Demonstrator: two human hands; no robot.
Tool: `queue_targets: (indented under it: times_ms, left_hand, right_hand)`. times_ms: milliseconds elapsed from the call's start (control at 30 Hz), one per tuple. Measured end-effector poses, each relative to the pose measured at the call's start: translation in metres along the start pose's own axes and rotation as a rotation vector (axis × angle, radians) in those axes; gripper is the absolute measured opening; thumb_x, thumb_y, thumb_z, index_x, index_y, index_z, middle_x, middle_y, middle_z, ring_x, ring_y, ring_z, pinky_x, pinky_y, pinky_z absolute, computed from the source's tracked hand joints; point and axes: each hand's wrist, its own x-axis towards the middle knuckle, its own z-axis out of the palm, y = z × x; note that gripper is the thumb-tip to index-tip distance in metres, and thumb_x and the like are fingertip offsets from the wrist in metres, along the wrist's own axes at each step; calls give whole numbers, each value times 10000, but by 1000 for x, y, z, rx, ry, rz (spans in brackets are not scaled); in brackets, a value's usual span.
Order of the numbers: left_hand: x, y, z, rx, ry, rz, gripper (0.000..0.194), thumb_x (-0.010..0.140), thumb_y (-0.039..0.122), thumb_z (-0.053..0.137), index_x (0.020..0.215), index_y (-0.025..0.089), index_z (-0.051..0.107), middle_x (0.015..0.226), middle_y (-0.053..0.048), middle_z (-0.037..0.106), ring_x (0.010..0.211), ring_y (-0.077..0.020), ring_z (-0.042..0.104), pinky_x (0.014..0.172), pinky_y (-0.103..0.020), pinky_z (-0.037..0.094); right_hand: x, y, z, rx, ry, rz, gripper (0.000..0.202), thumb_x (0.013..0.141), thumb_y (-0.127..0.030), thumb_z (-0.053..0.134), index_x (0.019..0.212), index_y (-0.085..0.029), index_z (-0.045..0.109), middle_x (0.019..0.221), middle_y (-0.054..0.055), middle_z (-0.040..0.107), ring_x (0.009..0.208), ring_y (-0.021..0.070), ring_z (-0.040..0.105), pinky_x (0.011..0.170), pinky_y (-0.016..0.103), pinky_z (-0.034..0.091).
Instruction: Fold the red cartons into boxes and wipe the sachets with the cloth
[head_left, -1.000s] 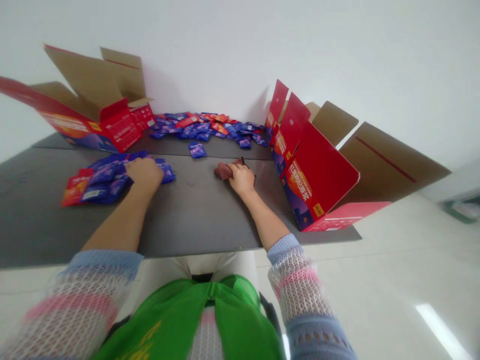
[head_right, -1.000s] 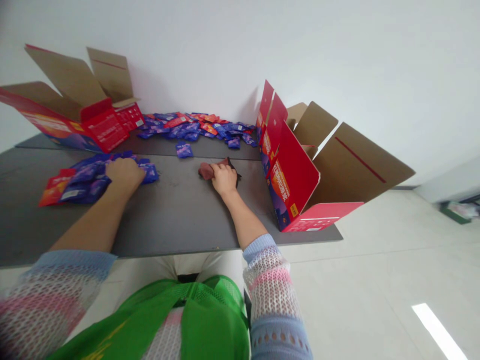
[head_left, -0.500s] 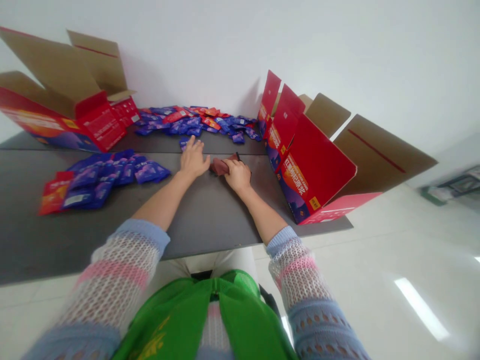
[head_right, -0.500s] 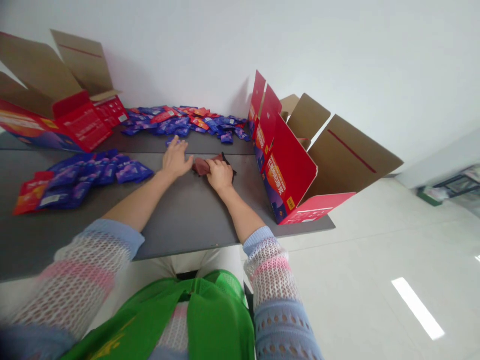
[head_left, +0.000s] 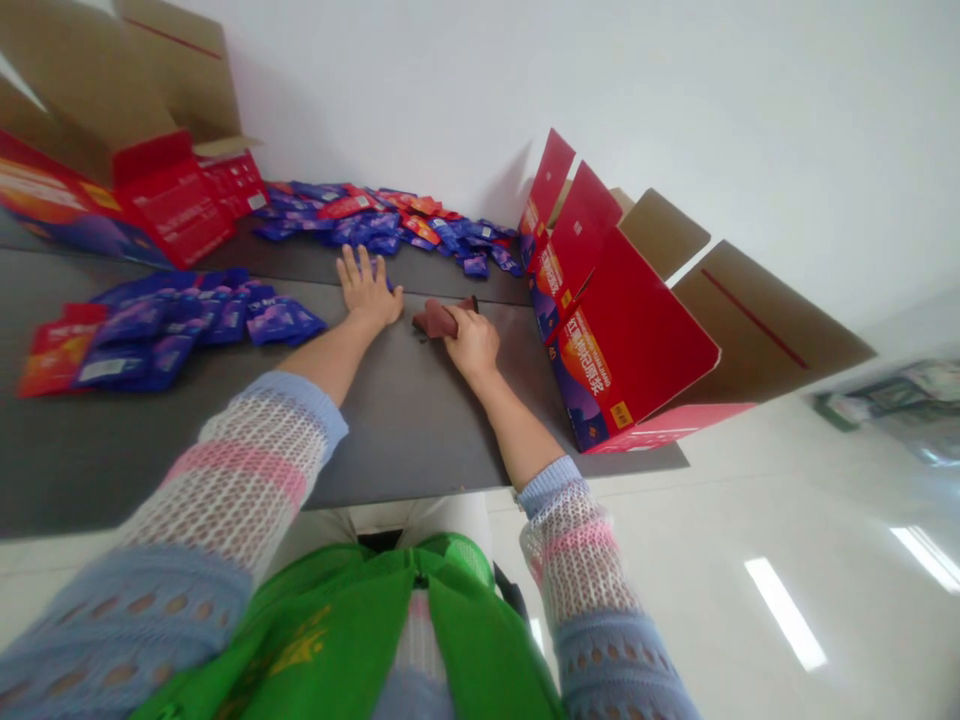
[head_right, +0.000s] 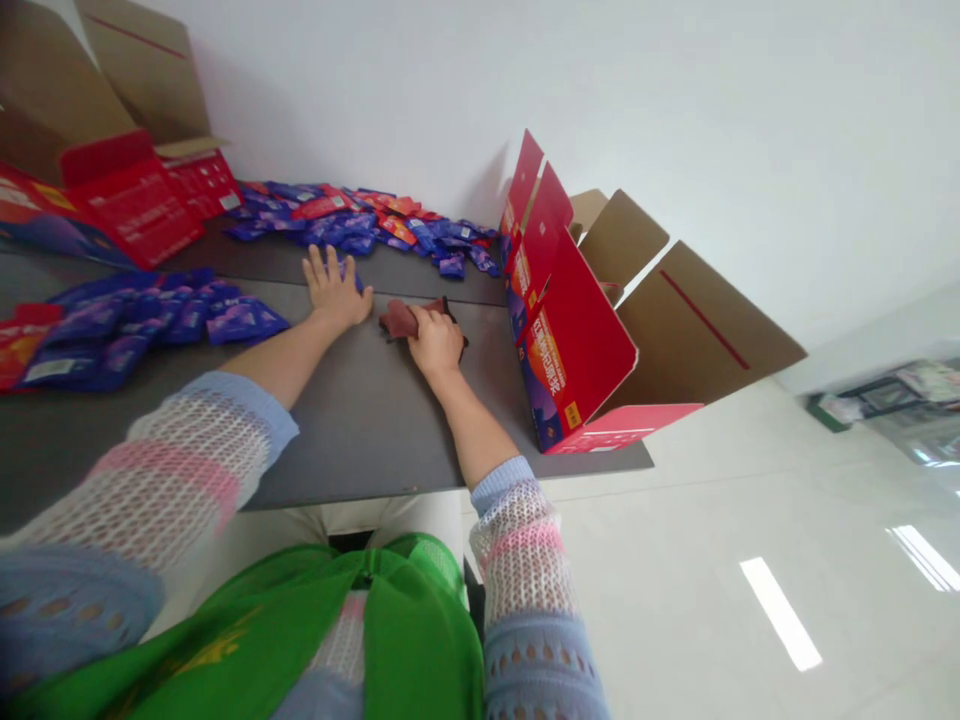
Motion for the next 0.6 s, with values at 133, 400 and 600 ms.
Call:
queue_targets:
  times_ms: [133, 400, 600]
  left_hand:
    - [18, -9, 12, -49, -88, -91, 807, 904, 569, 389, 1559, 102, 330, 1653, -208, 168, 1511, -446, 43, 1150, -680, -14]
    - [-1, -12, 8, 36, -139, 53, 818, 926, 547, 338, 1577, 58, 262, 1638, -214, 220, 1502, -434, 127, 1185, -598, 91]
    - [-32, -5, 2, 116, -185, 148, 825, 950, 512, 323, 1573, -16, 204, 1626, -256, 209, 1498, -439, 150, 1194, -543, 129]
  right_hand:
    - [1, 1, 3, 5, 10, 6, 478, 942, -265, 491, 1420, -259, 514, 1315, 93, 627, 1167, 278, 556, 966, 395, 453]
    - [3, 0, 6, 104, 58, 51, 464, 918, -264, 520, 1380, -254, 560, 1288, 79, 653, 1133, 256, 588, 941, 363, 481]
    - [3, -2, 8, 185, 109, 61, 428, 918, -259, 520, 1340, -228, 585, 1269, 87, 662, 1128, 253, 604, 946, 359, 483]
